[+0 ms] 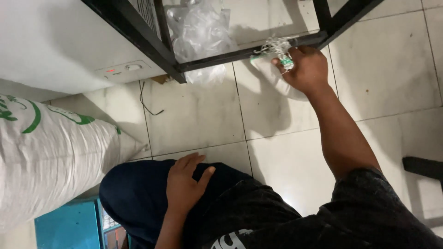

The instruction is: Bagging and weighing rice from a large sack into smaller bags using a metal bowl and a digital scale.

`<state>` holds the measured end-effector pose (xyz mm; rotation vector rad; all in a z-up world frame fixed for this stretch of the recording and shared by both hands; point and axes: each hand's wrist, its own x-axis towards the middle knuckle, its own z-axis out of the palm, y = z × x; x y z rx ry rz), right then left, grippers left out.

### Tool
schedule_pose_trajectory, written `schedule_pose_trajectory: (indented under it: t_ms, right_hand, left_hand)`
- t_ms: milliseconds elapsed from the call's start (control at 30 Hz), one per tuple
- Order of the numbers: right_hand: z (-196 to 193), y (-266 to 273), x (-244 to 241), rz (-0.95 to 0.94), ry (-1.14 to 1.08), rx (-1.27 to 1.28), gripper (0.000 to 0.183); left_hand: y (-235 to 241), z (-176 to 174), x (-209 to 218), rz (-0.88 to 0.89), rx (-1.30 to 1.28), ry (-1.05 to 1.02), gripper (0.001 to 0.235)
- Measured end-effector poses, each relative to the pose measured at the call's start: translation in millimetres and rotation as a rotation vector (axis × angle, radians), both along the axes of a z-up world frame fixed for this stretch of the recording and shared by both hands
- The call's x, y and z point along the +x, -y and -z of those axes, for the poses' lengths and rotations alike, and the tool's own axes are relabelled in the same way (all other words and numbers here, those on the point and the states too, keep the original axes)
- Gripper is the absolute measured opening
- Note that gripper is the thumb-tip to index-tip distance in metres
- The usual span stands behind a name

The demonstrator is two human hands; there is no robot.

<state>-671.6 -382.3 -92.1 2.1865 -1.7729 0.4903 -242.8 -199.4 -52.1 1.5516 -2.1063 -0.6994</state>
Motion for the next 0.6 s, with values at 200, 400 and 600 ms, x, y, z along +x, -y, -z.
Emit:
schedule_pose_trajectory:
  t_ms: [200, 400, 600]
  right_hand:
    - [127, 25, -51, -0.010, 0.079, 0.162, 0.057]
    - [92, 43, -29, 0.318, 0.218, 0.612, 0.102]
    - [88, 17, -13, 0.451, 0.184, 0.022, 0.061]
  left_hand:
    - [-4, -1, 1, -0.084, 0.100, 0.008, 0.045]
    - [-8, 6, 1, -0.064, 0.006, 0.054, 0.043]
    - [-13, 5, 0, -0.051, -0.066, 0.012, 0.040]
